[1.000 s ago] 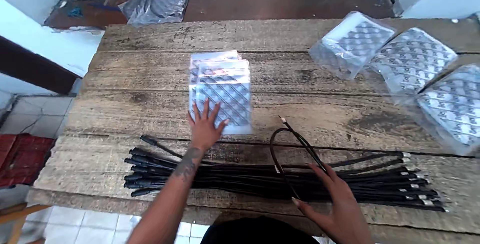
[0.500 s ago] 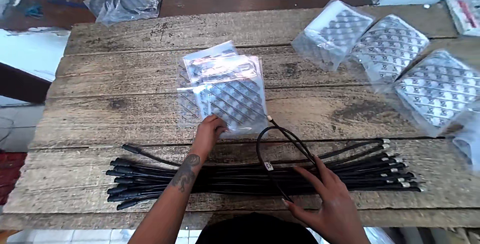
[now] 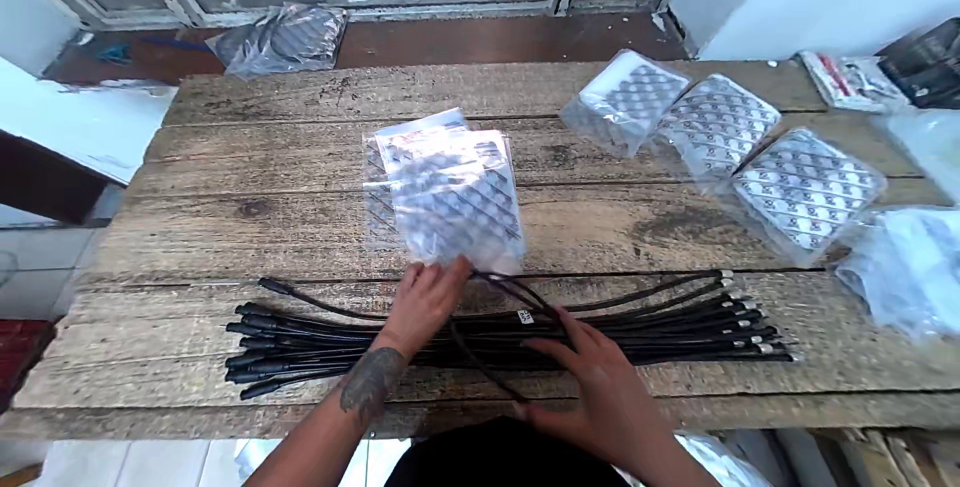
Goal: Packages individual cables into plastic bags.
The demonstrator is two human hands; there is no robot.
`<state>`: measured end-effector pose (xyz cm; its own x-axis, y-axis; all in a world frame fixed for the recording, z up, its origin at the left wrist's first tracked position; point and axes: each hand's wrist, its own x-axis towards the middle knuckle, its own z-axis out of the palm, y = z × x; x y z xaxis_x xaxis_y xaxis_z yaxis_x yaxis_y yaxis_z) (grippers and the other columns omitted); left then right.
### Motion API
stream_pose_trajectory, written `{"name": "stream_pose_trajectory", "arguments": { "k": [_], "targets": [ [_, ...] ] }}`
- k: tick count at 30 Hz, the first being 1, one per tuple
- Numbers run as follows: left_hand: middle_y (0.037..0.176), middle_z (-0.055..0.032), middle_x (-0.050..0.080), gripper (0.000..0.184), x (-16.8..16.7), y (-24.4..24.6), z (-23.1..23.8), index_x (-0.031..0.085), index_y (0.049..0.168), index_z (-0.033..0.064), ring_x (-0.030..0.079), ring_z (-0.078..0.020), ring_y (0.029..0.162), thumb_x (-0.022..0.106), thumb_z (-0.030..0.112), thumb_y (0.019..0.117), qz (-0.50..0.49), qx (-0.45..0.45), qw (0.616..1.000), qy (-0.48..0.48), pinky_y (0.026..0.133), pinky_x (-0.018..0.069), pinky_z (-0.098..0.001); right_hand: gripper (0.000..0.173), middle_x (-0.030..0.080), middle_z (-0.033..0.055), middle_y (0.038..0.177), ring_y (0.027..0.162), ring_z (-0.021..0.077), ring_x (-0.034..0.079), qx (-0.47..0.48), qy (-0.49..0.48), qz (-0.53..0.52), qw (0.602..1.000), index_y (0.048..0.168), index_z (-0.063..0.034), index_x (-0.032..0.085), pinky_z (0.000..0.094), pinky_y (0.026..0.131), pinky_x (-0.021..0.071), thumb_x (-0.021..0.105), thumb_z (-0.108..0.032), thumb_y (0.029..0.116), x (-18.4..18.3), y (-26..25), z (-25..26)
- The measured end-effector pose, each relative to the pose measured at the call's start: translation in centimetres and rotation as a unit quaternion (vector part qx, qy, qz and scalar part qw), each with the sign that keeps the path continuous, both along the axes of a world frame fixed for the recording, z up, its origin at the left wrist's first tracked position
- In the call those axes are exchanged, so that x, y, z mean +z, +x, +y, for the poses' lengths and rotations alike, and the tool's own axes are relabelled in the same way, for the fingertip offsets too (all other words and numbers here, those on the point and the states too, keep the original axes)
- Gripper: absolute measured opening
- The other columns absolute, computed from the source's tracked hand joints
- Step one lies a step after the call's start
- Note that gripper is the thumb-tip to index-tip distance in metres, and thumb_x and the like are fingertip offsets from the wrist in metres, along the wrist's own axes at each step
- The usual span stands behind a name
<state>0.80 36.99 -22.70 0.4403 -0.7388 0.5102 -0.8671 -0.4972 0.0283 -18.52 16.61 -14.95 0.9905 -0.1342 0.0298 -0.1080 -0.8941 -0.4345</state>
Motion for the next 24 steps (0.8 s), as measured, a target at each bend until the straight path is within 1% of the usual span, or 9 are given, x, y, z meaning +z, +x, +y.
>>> {"name": "stream_pose_trajectory", "arguments": {
  "k": [2,4,7,10,12,14,17,21,24],
  "targets": [
    [0.139,-0.0026,0.064,0.043,0.5,-2.6,-1.1,0.069,0.132,0.013,0.067,-0.0249,0.085,0.065,0.002,0.0905,-0.001,-0.01,1.0,-0.019,0.07,0.0536,-0.0432,0.072,0.054,0.0251,0.147,0.122,0.0452,0.06,-0.06,0.035,0.015,0.997,0.117,-0.0212,0.077,0.0629,0.097,0.0485,0.071,-0.075,0.0702,-1.0,1.2,-0.4],
    [0.139,-0.0023,0.065,0.043,0.7,-4.7,-2.3,0.07,0.129,0.0115,0.071,-0.0232,0.082,0.065,-0.002,0.0887,0.045,-0.03,0.998,-0.02,0.062,0.0576,-0.0389,0.065,0.053,0.023,0.148,0.125,0.0435,0.058,-0.129,0.091,0.039,0.987,0.116,-0.0208,0.078,0.0616,0.099,0.0476,0.073,-0.069,0.0739,-1.4,1.3,0.0],
    [0.138,-0.0043,0.065,0.048,1.6,-8.1,-3.4,0.069,0.132,0.0092,0.072,-0.0244,0.087,0.065,-0.007,0.0863,0.137,-0.086,0.986,-0.043,0.063,0.0598,-0.0384,0.054,0.061,0.0241,0.139,0.121,0.0431,0.062,-0.172,0.116,-0.003,0.978,0.112,-0.0157,0.08,0.0606,0.097,0.05,0.078,-0.056,0.0757,-1.7,0.5,2.9],
    [0.135,-0.0075,0.067,0.048,2.7,-11.4,-3.1,0.066,0.135,0.0107,0.07,-0.0236,0.088,0.06,-0.005,0.0906,0.142,-0.096,0.979,-0.112,0.069,0.0583,-0.0344,0.042,0.072,0.0258,0.106,0.105,0.0441,0.068,-0.215,0.114,-0.025,0.97,0.103,0.0037,0.075,0.0612,0.092,0.0513,0.078,-0.03,0.0786,-1.7,2.0,4.2],
    [0.122,-0.0192,0.068,0.032,2.3,-13.2,-1.9,0.068,0.124,0.0048,0.071,-0.0321,0.1,0.064,0.003,0.0929,0.246,0.008,0.952,-0.181,0.083,0.061,-0.0407,0.065,0.068,0.0266,0.12,0.113,0.0429,0.066,-0.235,0.115,-0.027,0.965,0.12,0.0043,0.069,0.0602,0.097,0.051,0.079,-0.045,0.0771,-3.1,2.5,4.0],
    [0.11,-0.0205,0.066,0.031,1.4,-13.5,-0.7,0.065,0.114,-0.003,0.068,-0.029,0.098,0.068,0.018,0.0922,0.411,0.17,0.879,-0.175,0.086,0.0589,-0.0421,0.085,0.057,0.0296,0.139,0.129,0.0463,0.056,-0.243,0.104,-0.033,0.964,0.127,0.0015,0.068,0.0618,0.108,0.0438,0.08,-0.061,0.0713,-4.7,2.5,4.6],
    [0.097,-0.0218,0.071,0.032,1.6,-14.6,0.0,0.07,0.108,-0.0069,0.07,-0.0315,0.095,0.057,0.022,0.1018,0.645,0.14,0.75,-0.046,0.091,0.0536,-0.0502,0.089,0.05,0.0346,0.146,0.135,0.0544,0.048,-0.22,0.028,-0.05,0.974,0.127,0.0009,0.069,0.0669,0.111,0.0371,0.076,-0.068,0.0715,-6.2,2.5,5.8],
    [0.098,-0.0224,0.07,0.036,2.1,-15.5,0.7,0.069,0.107,-0.0066,0.068,-0.0332,0.097,0.051,0.024,0.1048,0.681,0.066,0.728,0.037,0.092,0.0521,-0.0515,0.103,0.018,0.0363,0.163,0.151,0.0534,0.019,-0.131,0.038,0.055,0.989,0.151,-0.006,0.051,0.0624,0.123,0.0195,0.07,-0.075,0.0761,-6.8,3.6,5.0],
    [0.094,-0.0176,0.071,0.037,0.7,-15.1,2.5,0.071,0.103,-0.002,0.069,-0.0288,0.092,0.053,0.03,0.103,0.662,0.129,0.738,-0.008,0.089,0.0537,-0.0504,0.07,0.041,0.0314,0.155,0.147,0.0482,0.036,0.017,0.055,-0.024,0.998,0.14,-0.0055,0.062,0.0581,0.12,0.0343,0.072,-0.052,0.0892,-8.3,-0.1,3.6]
  ]
}}
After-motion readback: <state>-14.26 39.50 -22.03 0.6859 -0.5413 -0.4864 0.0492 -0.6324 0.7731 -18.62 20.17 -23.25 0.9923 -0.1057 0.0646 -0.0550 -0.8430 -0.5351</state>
